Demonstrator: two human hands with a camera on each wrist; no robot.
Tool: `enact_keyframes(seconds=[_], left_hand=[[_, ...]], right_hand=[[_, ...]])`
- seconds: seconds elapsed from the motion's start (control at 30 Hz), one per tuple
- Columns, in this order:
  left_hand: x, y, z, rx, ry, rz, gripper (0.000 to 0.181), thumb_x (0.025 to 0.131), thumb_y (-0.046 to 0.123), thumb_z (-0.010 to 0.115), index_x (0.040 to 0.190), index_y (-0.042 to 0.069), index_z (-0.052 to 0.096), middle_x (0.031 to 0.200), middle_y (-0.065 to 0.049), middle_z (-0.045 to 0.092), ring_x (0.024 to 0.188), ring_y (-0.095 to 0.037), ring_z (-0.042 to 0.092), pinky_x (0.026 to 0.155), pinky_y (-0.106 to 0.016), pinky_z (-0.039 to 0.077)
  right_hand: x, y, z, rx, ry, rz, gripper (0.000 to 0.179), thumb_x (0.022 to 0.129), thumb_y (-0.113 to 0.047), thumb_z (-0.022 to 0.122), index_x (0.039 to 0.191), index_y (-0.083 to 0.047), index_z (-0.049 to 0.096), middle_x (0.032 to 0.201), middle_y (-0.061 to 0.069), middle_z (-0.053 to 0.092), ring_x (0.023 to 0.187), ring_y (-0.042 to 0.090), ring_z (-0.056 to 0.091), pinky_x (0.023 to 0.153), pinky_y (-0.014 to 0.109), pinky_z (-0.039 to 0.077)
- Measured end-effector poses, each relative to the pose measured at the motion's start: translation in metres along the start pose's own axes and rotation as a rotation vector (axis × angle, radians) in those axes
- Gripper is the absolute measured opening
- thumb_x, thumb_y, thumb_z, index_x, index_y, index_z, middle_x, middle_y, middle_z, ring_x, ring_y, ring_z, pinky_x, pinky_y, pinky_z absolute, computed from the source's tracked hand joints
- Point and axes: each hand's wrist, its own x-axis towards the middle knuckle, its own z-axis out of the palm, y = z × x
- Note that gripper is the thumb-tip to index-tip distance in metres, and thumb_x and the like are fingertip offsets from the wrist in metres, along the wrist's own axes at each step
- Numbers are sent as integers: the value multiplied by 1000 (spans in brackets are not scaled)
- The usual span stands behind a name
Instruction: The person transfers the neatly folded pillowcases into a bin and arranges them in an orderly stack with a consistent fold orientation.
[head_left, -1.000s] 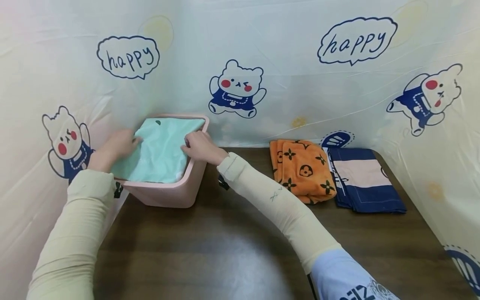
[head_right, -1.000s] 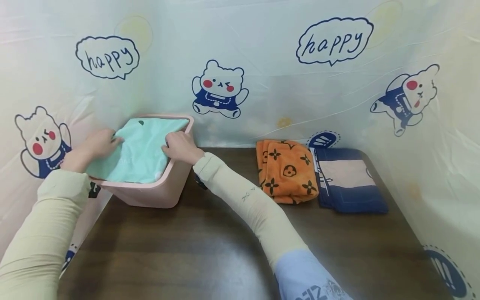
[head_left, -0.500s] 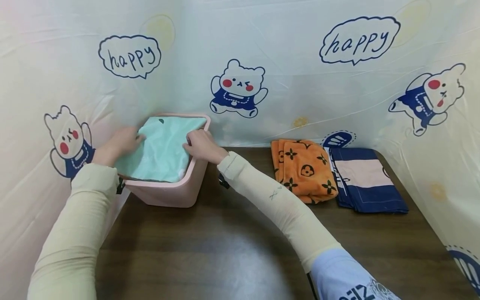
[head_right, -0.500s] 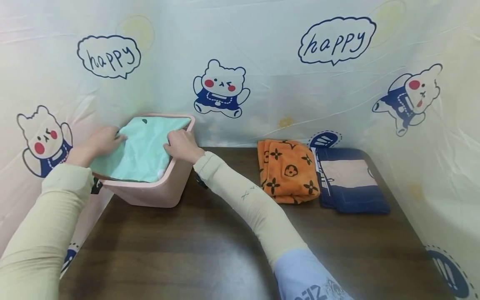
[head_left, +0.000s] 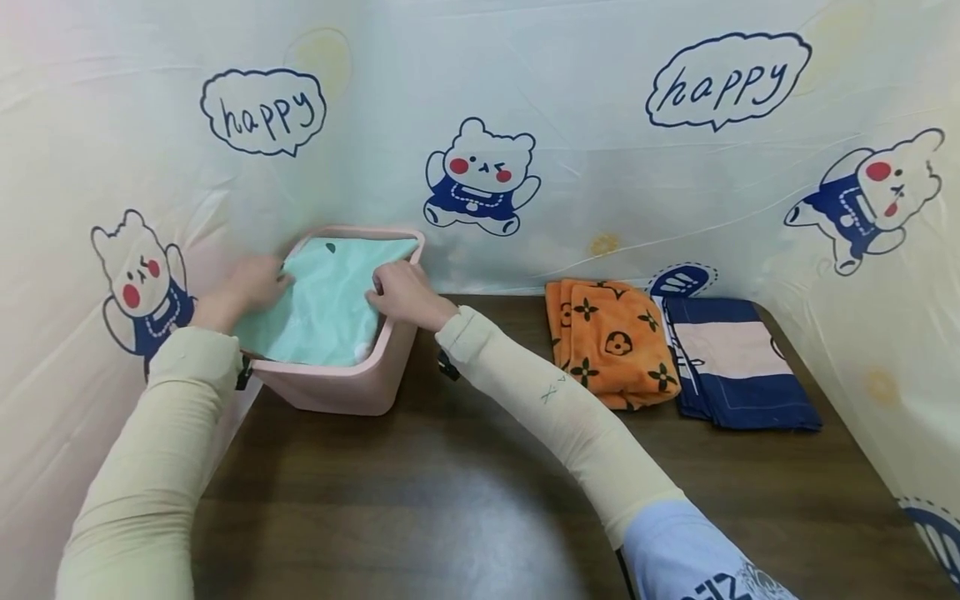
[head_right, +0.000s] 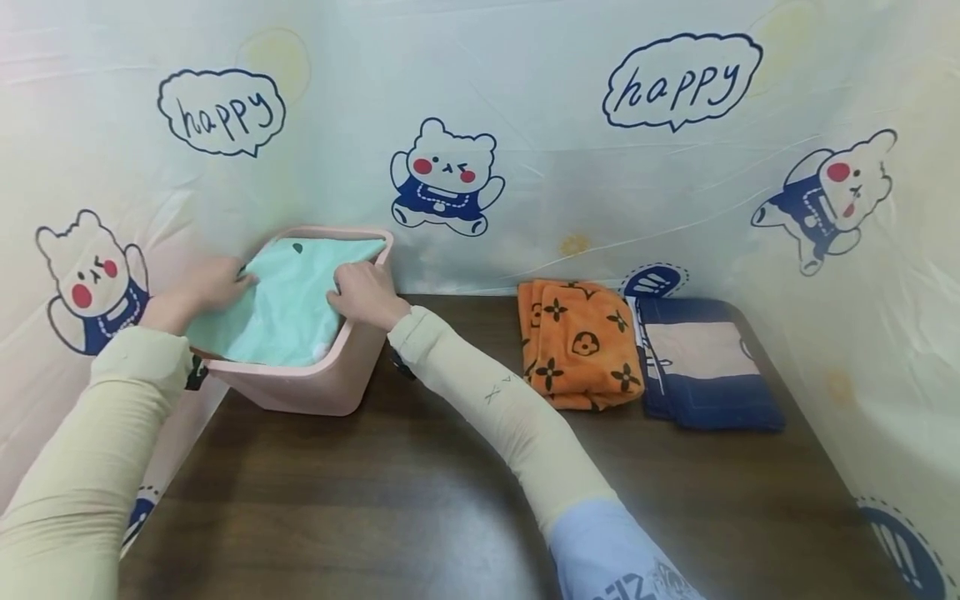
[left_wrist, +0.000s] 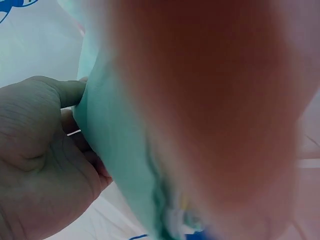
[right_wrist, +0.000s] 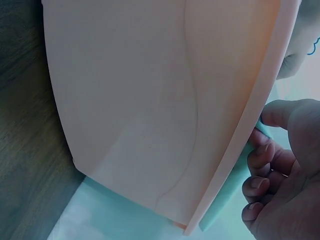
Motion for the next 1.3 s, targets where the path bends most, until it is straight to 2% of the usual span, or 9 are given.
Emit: enact_keyframes(seconds=[0.17, 0.37, 0.53, 0.67, 0.83, 0.93, 1.07, 1.13, 1.3], left_hand=[[3, 0, 6, -24, -23, -7, 32, 106, 13, 42, 115, -17, 50, 92, -25, 52, 86, -40, 50, 78, -52, 41], [5, 4, 9, -59, 5, -5, 37, 106, 14, 43, 124, -18, 48, 101, -31, 54, 89, -42, 52, 79, -54, 43], [5, 7, 11, -117, 34, 42, 39, 105, 14, 45, 125, -19, 51, 114, -39, 57, 101, -49, 57, 88, -62, 46], [-4, 6, 10, -210, 70, 40, 44, 105, 18, 44, 129, -20, 47, 120, -44, 53, 111, -57, 53, 94, -67, 42], [-23, 7, 13, -270, 163, 57, 47, 106, 22, 46, 130, -18, 49, 122, -43, 54, 111, -57, 53, 93, -67, 41], [-36, 22, 16, -297, 237, 86, 45, 106, 22, 47, 131, -16, 52, 122, -41, 56, 108, -55, 54, 90, -66, 43], [-53, 54, 20, -321, 329, 130, 40, 105, 19, 51, 130, -13, 54, 120, -36, 57, 106, -52, 54, 90, -66, 43], [-60, 71, 23, -312, 380, 145, 37, 104, 17, 53, 129, -11, 55, 119, -35, 57, 106, -52, 55, 90, -65, 43], [-71, 108, 37, -276, 555, 217, 30, 99, 9, 61, 122, -11, 59, 115, -33, 59, 104, -52, 56, 89, -63, 43]], right_hand=[[0, 4, -1, -5, 15, -20, 32, 102, -28, 60, 75, -12, 58, 60, -1, 46, 60, 13, 51, 65, 22, 38], [0, 11, -3, 18, 33, -24, 34, 102, -26, 61, 72, -11, 57, 59, 0, 45, 61, 13, 51, 68, 22, 38], [-3, 21, -8, 65, 20, -11, 25, 101, -29, 62, 85, -11, 70, 64, -2, 58, 69, 11, 58, 75, 23, 42], [-9, 27, -16, 98, 55, -61, 18, 100, -28, 63, 98, -13, 73, 76, -4, 67, 80, 9, 61, 83, 28, 39], [-28, 37, -29, 225, 24, -92, 16, 101, -24, 61, 102, -11, 71, 80, 2, 63, 77, 14, 58, 72, 23, 42], [-44, 47, -36, 282, -8, -100, 16, 101, -21, 61, 108, -10, 70, 90, 3, 63, 84, 16, 58, 69, 21, 47], [-68, 65, -44, 249, -1, -125, 18, 101, -22, 62, 114, -11, 68, 107, 1, 65, 103, 18, 57, 91, 26, 46], [-79, 75, -43, 220, 20, -128, 19, 101, -23, 63, 115, -11, 67, 110, 2, 65, 108, 20, 56, 96, 30, 44], [-105, 90, -38, 169, 47, -119, 21, 101, -23, 63, 115, -8, 68, 111, 3, 66, 111, 22, 55, 102, 36, 41]])
